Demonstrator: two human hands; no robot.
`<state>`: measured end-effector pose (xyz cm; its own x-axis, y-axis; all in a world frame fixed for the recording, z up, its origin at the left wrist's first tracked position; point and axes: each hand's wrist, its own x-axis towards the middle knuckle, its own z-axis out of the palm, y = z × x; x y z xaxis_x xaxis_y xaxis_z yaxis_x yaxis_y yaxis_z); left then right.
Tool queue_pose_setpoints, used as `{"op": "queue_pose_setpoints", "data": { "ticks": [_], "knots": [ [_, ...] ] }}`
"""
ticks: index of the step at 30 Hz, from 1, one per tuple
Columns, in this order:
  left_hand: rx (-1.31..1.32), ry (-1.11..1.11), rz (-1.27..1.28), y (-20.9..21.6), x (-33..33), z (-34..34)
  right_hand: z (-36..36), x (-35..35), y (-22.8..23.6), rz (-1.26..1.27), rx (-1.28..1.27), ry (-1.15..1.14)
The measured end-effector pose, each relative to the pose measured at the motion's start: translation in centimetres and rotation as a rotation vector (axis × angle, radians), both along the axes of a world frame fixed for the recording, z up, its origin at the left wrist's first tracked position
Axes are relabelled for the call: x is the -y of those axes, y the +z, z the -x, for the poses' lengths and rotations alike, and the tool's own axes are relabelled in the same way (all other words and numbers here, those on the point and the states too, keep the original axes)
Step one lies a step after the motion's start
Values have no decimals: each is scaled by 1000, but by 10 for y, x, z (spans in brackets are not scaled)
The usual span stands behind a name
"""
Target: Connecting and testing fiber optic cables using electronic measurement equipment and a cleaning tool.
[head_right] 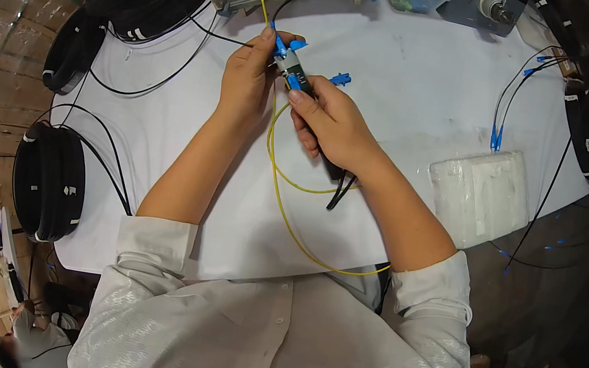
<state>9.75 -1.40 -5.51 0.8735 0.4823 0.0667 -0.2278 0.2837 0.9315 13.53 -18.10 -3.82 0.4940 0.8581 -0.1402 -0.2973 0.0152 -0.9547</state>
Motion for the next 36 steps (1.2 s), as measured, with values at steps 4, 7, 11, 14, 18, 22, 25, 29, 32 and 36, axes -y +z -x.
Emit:
{"op": "queue_pose_setpoints", "data": {
  "ticks": [4,7,11,14,18,22,25,29,32,36],
  "knots": [
    [-27,73,-28,-3,8,-2,0,3,2,48,104,-44],
    [-44,84,-88,-3,6,0,0,3,5,77,149,-43],
    [7,112,-209,-9,2,-4,-9,5,4,118,158,-31],
    [-73,189,-460,-15,-5,-1,-17,7,5,155,208,-172],
    [-24,190,-515,-19,-4,-2,-26,12,6,74,200,-214],
    [-11,171,-506,-26,-8,-2,-24,13,13,72,177,-217],
    [-12,165,-521,-27,-9,-3,-26,14,12,33,176,-222],
    [26,158,-440,-28,-7,-2,-25,14,12,14,187,-247],
    [121,166,-458,-25,-5,-2,-26,15,10,-10,202,-222],
    [198,201,-427,-22,-1,-1,-26,15,8,-38,186,-213]
  ]
}}
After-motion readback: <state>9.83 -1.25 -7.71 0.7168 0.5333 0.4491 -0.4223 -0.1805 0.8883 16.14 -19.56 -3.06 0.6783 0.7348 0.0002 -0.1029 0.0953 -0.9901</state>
